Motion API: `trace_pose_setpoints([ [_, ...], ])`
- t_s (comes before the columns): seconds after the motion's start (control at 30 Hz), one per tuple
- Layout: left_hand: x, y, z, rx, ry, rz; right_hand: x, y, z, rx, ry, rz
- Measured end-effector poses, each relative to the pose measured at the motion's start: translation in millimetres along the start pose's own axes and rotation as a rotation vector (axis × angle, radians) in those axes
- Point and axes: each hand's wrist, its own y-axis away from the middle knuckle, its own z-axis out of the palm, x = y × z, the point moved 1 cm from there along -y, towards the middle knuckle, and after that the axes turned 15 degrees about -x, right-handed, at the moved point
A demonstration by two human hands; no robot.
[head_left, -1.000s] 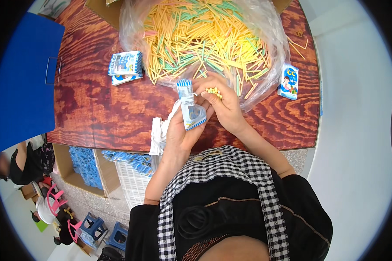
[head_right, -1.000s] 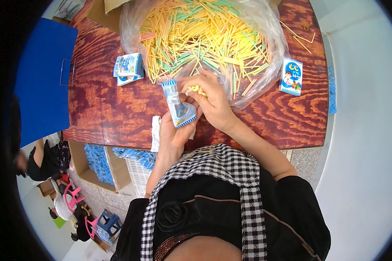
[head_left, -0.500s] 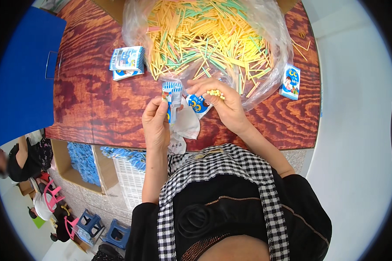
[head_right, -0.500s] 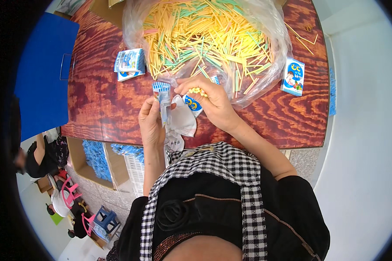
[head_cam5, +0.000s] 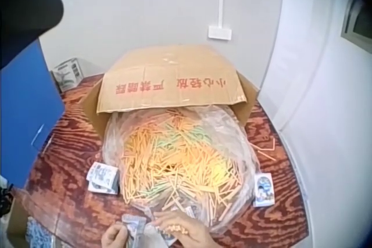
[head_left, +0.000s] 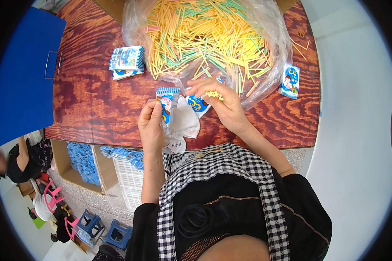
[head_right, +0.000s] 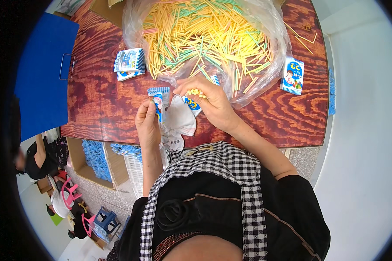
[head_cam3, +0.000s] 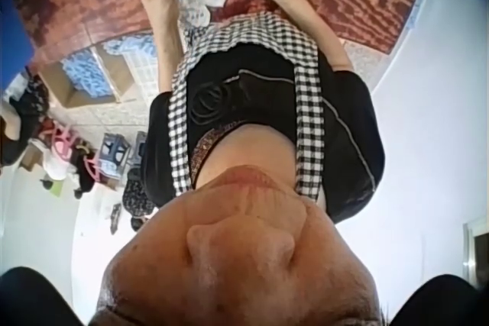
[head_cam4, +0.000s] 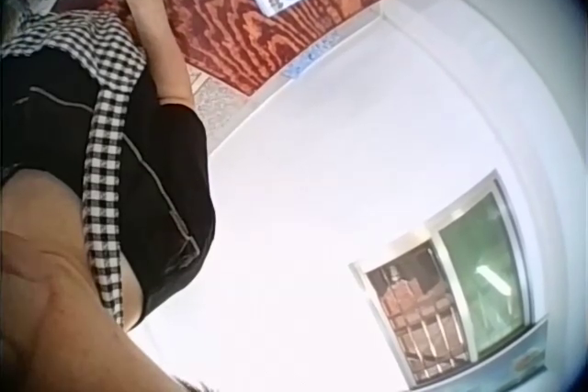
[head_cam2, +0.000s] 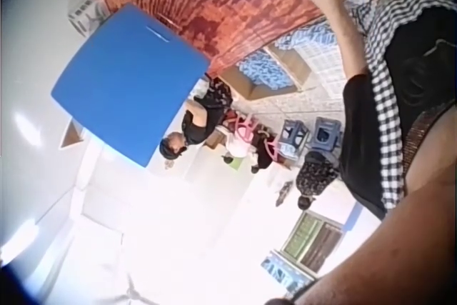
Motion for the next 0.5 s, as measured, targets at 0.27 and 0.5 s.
trace_pose_setpoints([
  [0.27, 4, 0, 2, -0.059, -0.122, 0.056, -1, 0, 1, -0.004, 0.012, 0.000],
  [0.5, 11, -1, 10, -0.095, -0.424, 0.088, 0, 0, -1, 0.001, 0.020, 0.000],
])
